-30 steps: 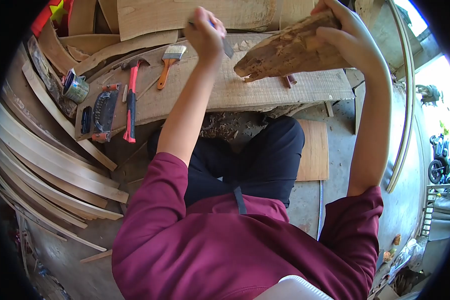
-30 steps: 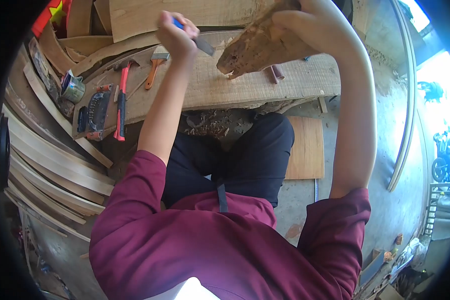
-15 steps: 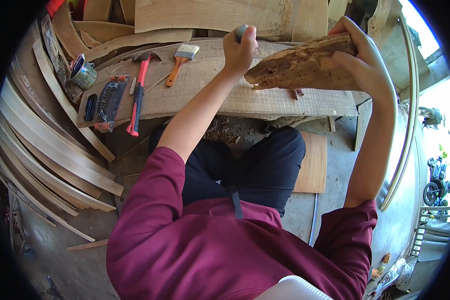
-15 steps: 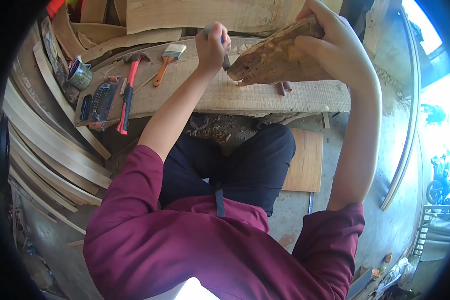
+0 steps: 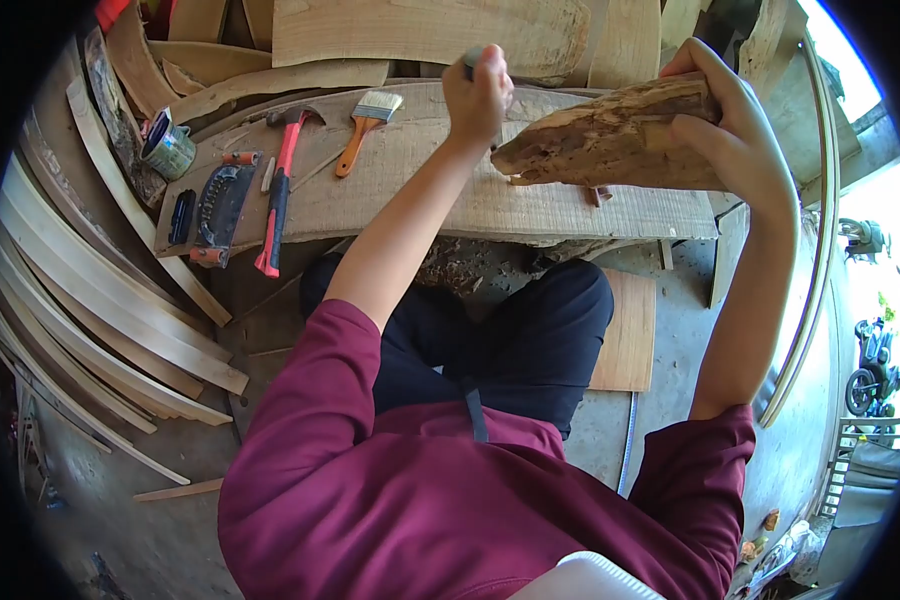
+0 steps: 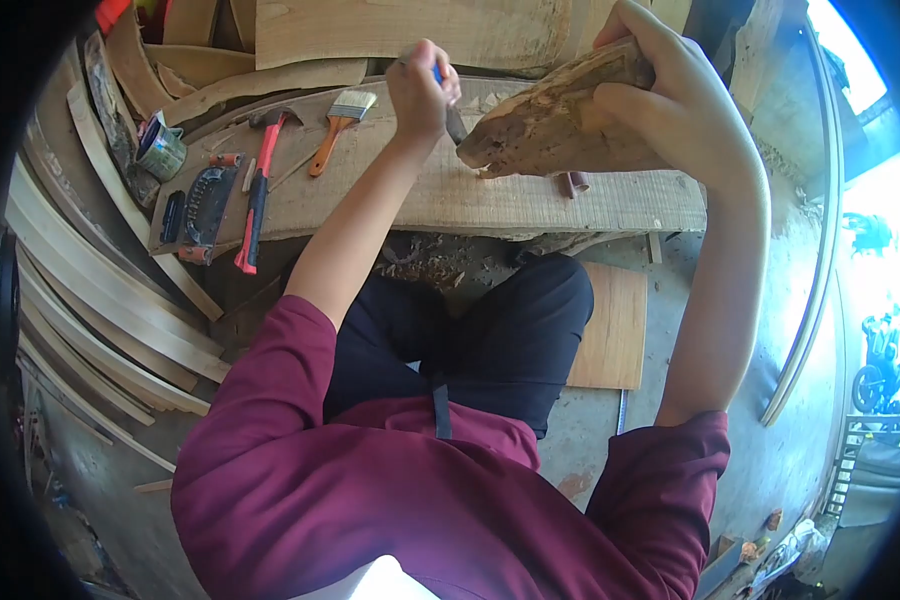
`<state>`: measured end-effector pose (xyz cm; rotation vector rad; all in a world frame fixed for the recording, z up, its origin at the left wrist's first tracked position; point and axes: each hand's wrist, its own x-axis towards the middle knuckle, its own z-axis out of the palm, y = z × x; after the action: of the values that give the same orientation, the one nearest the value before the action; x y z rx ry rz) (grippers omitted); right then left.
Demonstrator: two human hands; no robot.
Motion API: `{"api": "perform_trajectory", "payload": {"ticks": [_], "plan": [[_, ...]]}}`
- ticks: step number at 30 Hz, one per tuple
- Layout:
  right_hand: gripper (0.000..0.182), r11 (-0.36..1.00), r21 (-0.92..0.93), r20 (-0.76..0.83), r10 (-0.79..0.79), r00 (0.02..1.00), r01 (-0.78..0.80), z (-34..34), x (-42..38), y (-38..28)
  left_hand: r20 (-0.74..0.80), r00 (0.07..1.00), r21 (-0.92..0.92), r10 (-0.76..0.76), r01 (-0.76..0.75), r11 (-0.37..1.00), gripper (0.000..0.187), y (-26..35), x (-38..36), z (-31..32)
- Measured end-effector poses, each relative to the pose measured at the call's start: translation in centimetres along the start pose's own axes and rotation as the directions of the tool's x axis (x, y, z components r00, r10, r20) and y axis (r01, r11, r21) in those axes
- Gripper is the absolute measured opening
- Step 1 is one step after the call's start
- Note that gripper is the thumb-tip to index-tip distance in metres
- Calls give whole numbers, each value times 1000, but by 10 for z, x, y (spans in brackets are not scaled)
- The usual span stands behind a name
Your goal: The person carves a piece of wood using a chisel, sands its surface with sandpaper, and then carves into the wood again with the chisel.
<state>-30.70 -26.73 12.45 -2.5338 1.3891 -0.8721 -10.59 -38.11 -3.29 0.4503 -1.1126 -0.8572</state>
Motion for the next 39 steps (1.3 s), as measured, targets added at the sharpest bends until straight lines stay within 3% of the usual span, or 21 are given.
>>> {"api": "perform_trajectory", "payload": {"ticks": [1, 6, 9, 10, 12, 15, 17, 18, 20, 22, 25, 27, 29, 34, 37, 39], "plan": [[37, 1000, 13, -14, -6, 1000, 6, 2, -2, -2, -16, 998, -50, -64, 64, 997, 44, 9, 2, -2], [38, 997, 70, 39, 20, 999, -23, -3, 1, 4, -21, 999, -161, 47, -50, 986, 41, 46, 16, -1], [39, 998, 65, 76, 9, 997, -14, -2, 3, 8, -76, 997, -15, 10, -11, 1000, 42, 16, 3, -1], [42, 998, 57, 18, -4, 1000, 3, 2, 2, 9, -19, 1000, -49, -24, 23, 999, 42, -8, -5, -7], [45, 999, 46, -49, -10, 999, 12, 3, 2, 11, -29, 999, -47, -29, 28, 998, 42, 2, -3, -5], [51, 1000, 28, 10, 0, 1000, 0, -2, 5, 17, -45, 998, -75, -54, 51, 996, 41, 28, 5, 1], [53, 999, -33, 60, 0, 998, 2, -3, 5, 19, -55, 992, -218, 112, -122, 968, 43, 46, 10, 4], [53, 999, -32, 63, 2, 998, 0, -1, 4, 19, -19, 998, -175, 56, -58, 983, 36, 35, 16, -7], [49, 998, 29, -31, -50, 998, 51, 3, 2, 18, -19, 999, -93, 50, -52, 994, 37, 20, 6, -5], [49, 999, -5, 9, -43, 999, 43, 1, 3, 14, -24, 1000, 25, 0, 0, 1000, 42, -5, -8, -2], [49, 999, -47, 61, -17, 998, 19, -2, 4, 12, -41, 995, 12, -89, 89, 996, 41, -38, -18, -19], [50, 999, -48, 74, 11, 997, -7, -3, 3, 13, -74, 991, -5, -108, 108, 994, 43, -17, -13, -17], [50, 1000, 16, 0, 25, 1000, -25, -1, 0, 14, -79, 997, 1, 14, -14, 1000, 45, 7, -6, -15], [51, 994, 71, 8, 79, 997, -80, -3, -4, 14, -177, 983, -159, 43, -71, 985, 37, 10, 13, -17], [51, 995, 52, 16, 88, 996, -89, -2, -4, 7, -90, 995, 98, 49, -40, 994, 42, -13, -13, -4], [51, 995, 52, 21, 85, 996, -86, -2, -2, 5, -102, 995, 62, 4, 2, 998, 41, -29, -24, -13]]}}
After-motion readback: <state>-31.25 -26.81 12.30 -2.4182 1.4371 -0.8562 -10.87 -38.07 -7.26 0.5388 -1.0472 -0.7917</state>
